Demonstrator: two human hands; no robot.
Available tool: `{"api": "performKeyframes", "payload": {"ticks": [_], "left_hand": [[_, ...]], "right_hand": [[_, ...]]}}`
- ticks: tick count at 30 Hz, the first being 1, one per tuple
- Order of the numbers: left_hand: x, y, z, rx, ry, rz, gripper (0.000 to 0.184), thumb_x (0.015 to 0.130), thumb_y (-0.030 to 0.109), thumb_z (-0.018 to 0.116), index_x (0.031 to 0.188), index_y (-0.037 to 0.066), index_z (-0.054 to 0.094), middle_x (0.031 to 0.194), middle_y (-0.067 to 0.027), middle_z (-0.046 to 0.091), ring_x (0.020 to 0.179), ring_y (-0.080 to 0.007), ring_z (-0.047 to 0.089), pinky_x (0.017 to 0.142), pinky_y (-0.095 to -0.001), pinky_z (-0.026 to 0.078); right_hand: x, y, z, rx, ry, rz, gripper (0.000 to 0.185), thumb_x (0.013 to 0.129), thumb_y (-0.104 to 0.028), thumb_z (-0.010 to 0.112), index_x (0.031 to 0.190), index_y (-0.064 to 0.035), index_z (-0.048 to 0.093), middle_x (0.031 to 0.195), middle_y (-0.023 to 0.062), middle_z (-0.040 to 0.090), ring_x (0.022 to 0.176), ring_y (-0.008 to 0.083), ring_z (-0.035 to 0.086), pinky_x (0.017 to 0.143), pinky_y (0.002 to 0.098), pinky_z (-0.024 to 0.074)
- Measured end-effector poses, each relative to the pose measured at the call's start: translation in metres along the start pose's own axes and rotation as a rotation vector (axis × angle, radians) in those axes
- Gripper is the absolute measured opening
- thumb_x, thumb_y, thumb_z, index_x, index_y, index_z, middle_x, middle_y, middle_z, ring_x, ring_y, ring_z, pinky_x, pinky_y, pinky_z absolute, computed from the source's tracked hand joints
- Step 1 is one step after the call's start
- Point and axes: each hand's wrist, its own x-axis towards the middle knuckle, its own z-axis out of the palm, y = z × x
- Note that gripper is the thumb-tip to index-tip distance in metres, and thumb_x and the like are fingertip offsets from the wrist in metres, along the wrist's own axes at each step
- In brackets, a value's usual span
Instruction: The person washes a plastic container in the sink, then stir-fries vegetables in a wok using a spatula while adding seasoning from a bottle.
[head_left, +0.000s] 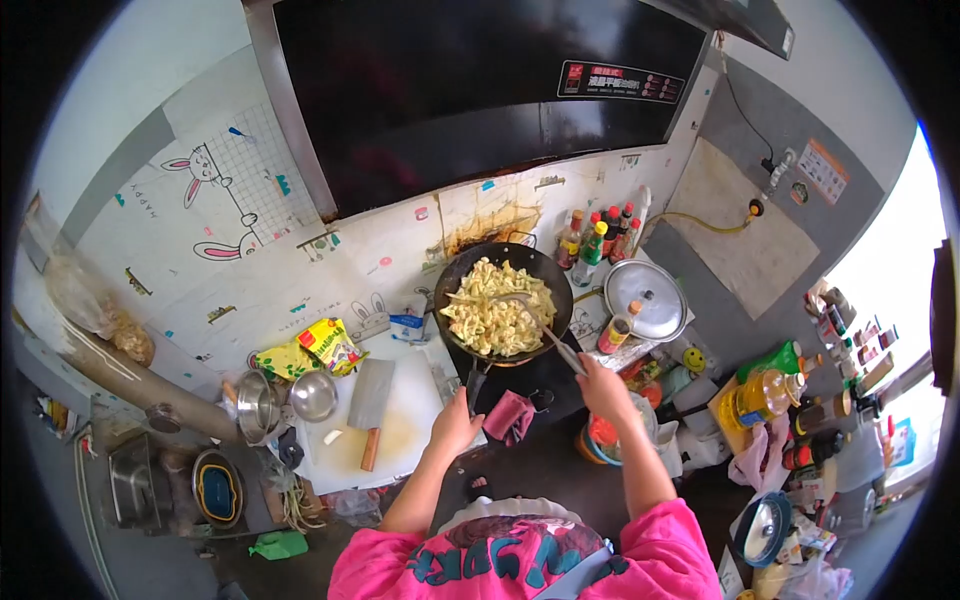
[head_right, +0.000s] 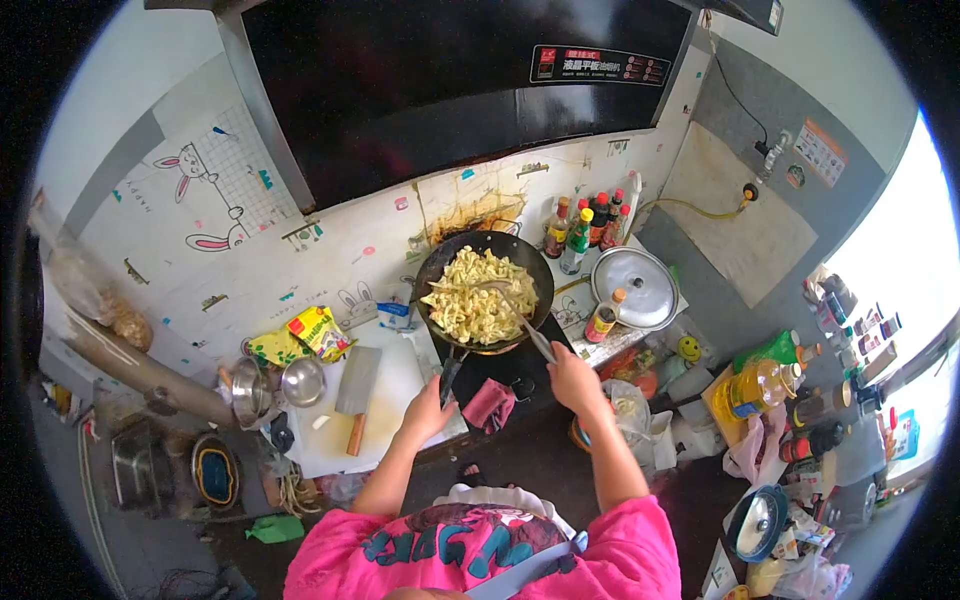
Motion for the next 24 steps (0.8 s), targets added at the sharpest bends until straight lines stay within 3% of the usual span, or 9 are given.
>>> {"api": "performKeyframes", "payload": {"ticks": [2,5,9,14,19,24], "left_hand": [[0.006,0.000,-0.007,-0.051,-0.075,0.001,0.066,0.077,0.023,0.065,0.127,-0.006,0.032,0.111,-0.0310,0.052,0.098,-0.0443,0.055,0.083,-0.0458,0.046],[0.010,-0.009,0.002,-0.035,-0.020,0.069,0.066,0.078,0.019,0.064,0.128,-0.006,0.031,0.113,-0.0320,0.051,0.100,-0.0445,0.054,0.086,-0.0457,0.045],[0.010,-0.010,0.003,-0.026,-0.035,0.059,0.065,0.078,0.016,0.062,0.130,-0.007,0.029,0.117,-0.0311,0.049,0.103,-0.0440,0.052,0.087,-0.0457,0.044],[0.009,-0.009,0.002,-0.034,-0.036,0.060,0.064,0.078,0.015,0.062,0.130,-0.007,0.030,0.119,-0.0299,0.048,0.103,-0.0438,0.052,0.086,-0.0458,0.045],[0.005,-0.003,0.001,-0.037,-0.028,0.020,0.063,0.078,0.014,0.061,0.130,-0.006,0.031,0.113,-0.0290,0.051,0.099,-0.0436,0.054,0.082,-0.0467,0.046],[0.005,0.010,-0.002,0.002,0.002,-0.096,0.059,0.077,0.016,0.063,0.126,-0.001,0.036,0.108,-0.0265,0.055,0.098,-0.0426,0.055,0.082,-0.0459,0.046]], "right_hand": [[-0.018,-0.018,-0.042,-0.116,-0.023,-0.020,0.037,0.084,-0.014,0.054,0.119,-0.0051,0.048,0.082,0.0248,0.062,0.079,0.0409,0.060,0.071,0.0483,0.0458],[-0.041,-0.046,-0.087,-0.231,-0.117,-0.033,0.036,0.082,-0.014,0.055,0.117,-0.0066,0.053,0.077,0.0221,0.063,0.077,0.0383,0.061,0.069,0.0480,0.0462],[-0.045,-0.039,-0.070,-0.316,-0.146,-0.086,0.039,0.081,-0.014,0.053,0.120,-0.0083,0.053,0.077,0.0214,0.063,0.076,0.0381,0.061,0.069,0.0477,0.0472],[-0.009,-0.028,-0.019,-0.226,-0.134,0.001,0.041,0.080,-0.015,0.054,0.120,-0.0060,0.052,0.079,0.0221,0.063,0.077,0.0380,0.061,0.070,0.0461,0.0489],[0.004,-0.003,0.018,-0.247,-0.105,-0.010,0.039,0.081,-0.013,0.054,0.119,-0.0039,0.049,0.087,0.0217,0.061,0.083,0.0379,0.060,0.071,0.0460,0.0486],[0.001,0.014,-0.039,-0.201,-0.099,-0.148,0.036,0.082,-0.014,0.055,0.117,-0.0058,0.051,0.093,0.0196,0.061,0.083,0.0385,0.060,0.072,0.0467,0.0468]]}}
